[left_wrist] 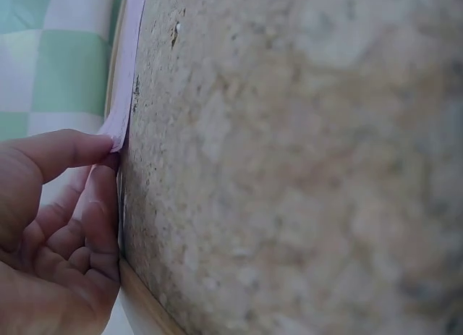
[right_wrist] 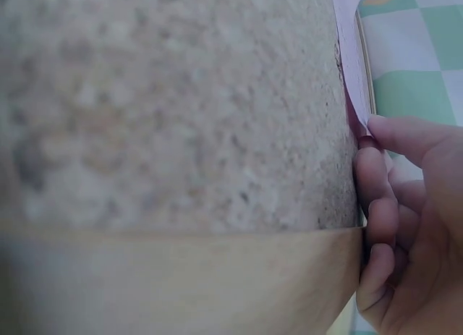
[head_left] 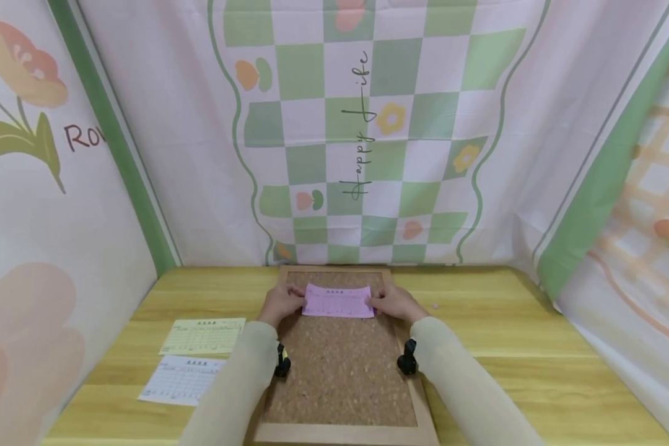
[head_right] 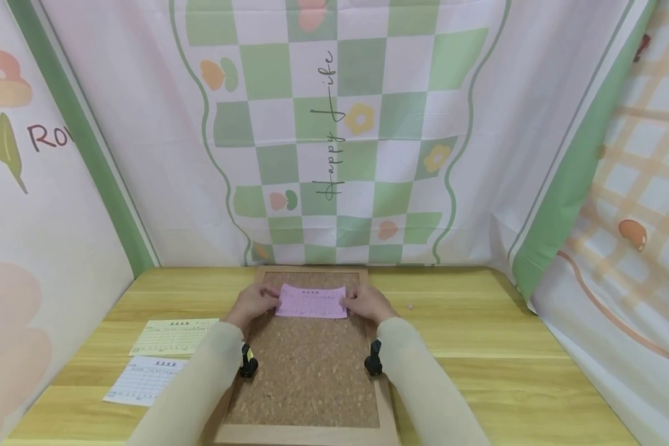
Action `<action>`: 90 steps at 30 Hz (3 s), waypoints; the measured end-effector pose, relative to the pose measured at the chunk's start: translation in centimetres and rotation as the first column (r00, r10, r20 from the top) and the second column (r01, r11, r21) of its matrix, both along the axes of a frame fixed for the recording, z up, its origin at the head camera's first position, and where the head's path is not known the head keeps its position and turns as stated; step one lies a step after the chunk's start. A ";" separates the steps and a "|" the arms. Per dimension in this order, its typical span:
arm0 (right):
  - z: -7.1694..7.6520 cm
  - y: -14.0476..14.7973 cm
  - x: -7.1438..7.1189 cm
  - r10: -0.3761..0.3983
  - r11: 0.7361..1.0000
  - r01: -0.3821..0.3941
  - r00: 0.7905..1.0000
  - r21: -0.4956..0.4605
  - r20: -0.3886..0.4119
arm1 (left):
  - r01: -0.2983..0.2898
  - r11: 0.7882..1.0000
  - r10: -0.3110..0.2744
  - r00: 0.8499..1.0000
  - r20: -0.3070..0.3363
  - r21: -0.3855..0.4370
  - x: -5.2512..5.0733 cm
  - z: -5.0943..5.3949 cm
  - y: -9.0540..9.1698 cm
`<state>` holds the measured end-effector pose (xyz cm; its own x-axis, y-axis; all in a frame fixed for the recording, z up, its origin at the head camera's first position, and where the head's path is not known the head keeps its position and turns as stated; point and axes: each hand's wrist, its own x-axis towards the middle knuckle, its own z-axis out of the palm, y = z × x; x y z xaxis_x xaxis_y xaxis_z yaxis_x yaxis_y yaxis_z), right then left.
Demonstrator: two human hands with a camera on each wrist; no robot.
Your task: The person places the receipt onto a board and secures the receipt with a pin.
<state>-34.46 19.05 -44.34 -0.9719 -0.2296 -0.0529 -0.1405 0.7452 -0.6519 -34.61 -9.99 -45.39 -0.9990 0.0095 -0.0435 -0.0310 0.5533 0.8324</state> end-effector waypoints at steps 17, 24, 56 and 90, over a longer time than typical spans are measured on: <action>-0.2 -0.3 0.0 -0.025 0.999 0.026 1.000 0.031 -0.018 | -0.001 0.989 -0.007 0.998 -0.056 -0.147 0.3 0.4 0.2; -0.2 -0.2 0.1 -0.025 0.999 0.026 1.000 0.038 -0.016 | 0.020 0.989 -0.025 0.999 -0.034 -0.144 0.2 0.1 0.1; 0.2 -0.3 -0.1 -0.043 0.999 0.044 0.998 -0.021 0.040 | 0.436 0.830 -0.440 0.895 0.071 -0.348 0.0 2.2 -1.2; 2.9 11.8 1.3 -0.072 0.997 0.071 0.997 0.031 0.024 | 0.435 0.840 -0.434 0.897 0.080 -0.323 0.0 1.9 -0.3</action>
<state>-33.18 30.84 -41.48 -0.9839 -0.1578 -0.0834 -0.0703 0.7720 -0.6318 -34.65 -10.32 -43.52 -0.8955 0.4274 -0.1240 0.2738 0.7488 0.6036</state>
